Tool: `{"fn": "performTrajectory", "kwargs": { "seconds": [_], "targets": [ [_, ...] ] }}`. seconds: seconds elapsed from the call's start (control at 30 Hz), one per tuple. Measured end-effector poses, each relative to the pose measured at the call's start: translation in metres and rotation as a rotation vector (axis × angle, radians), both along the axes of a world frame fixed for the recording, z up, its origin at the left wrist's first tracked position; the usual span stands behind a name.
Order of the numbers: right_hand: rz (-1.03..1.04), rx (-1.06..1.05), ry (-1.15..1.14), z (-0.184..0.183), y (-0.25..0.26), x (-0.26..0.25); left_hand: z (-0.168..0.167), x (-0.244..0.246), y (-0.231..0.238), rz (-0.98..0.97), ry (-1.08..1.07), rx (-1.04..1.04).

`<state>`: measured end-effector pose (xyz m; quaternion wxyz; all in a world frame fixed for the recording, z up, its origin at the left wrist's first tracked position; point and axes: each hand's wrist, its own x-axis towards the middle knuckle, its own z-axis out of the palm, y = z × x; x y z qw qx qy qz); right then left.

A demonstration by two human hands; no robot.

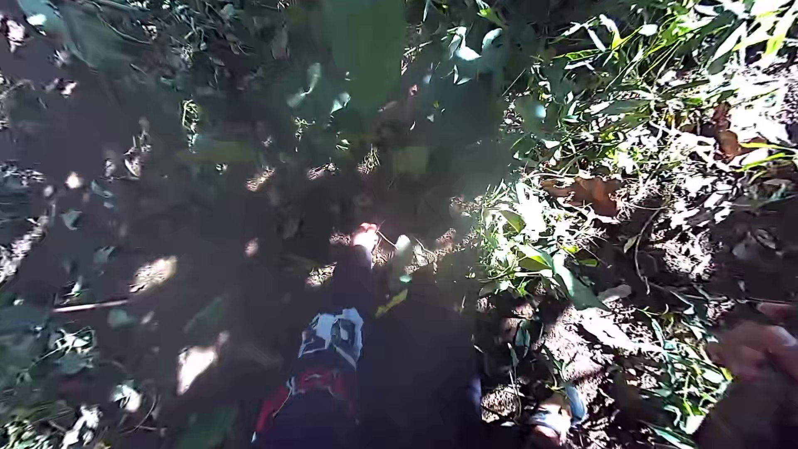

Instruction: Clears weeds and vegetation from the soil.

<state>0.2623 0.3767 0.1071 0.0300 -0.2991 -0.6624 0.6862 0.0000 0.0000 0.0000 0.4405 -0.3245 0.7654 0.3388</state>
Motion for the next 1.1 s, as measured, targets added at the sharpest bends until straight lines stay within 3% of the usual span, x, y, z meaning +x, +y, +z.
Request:
{"fn": "performTrajectory", "kwargs": {
  "seconds": [0.07,0.1,0.13,0.23,0.33,0.43,0.5,0.57,0.67,0.73,0.83,0.93,1.1],
  "targets": [
    [-0.007,0.046,-0.012,0.004,-0.008,-0.002,-0.119,0.017,-0.061,-0.096,0.379,-0.016],
    [-0.008,0.067,-0.021,0.004,-0.011,-0.001,-0.156,0.015,-0.080,-0.102,0.415,-0.030],
    [-0.009,0.082,-0.027,0.004,-0.013,0.000,-0.171,0.008,-0.088,-0.093,0.374,-0.062],
    [-0.073,0.113,-0.012,0.000,-0.018,0.007,-0.152,0.010,-0.063,-0.140,0.518,-0.222],
    [-0.143,0.127,-0.003,-0.001,-0.021,0.015,-0.153,0.019,-0.034,-0.669,0.708,-0.162],
    [-0.188,0.118,0.015,0.004,-0.015,0.029,-0.150,0.020,-0.011,-1.131,0.461,-0.097],
    [-0.241,0.128,-0.024,0.017,-0.016,0.040,-0.110,0.020,0.000,-1.312,0.296,-0.075],
    [-0.263,0.135,-0.101,0.032,-0.016,0.051,-0.088,0.027,-0.002,-1.408,0.286,-0.023],
    [-0.261,0.166,-0.211,0.047,-0.010,0.065,-0.096,0.022,0.008,-1.322,0.696,0.087],
    [-0.243,0.168,-0.316,0.050,-0.005,0.072,-0.096,-0.008,0.044,-1.200,0.657,0.075],
    [-0.220,0.169,-0.444,0.046,-0.011,0.072,-0.142,-0.056,0.089,-1.021,0.706,0.074],
    [-0.222,0.083,-0.476,0.044,-0.025,0.080,-0.184,-0.064,0.104,-0.981,0.781,-0.006],
    [-0.219,0.053,-0.482,0.045,-0.029,0.104,-0.148,-0.032,0.092,-0.770,0.578,0.032]
  ]
}}
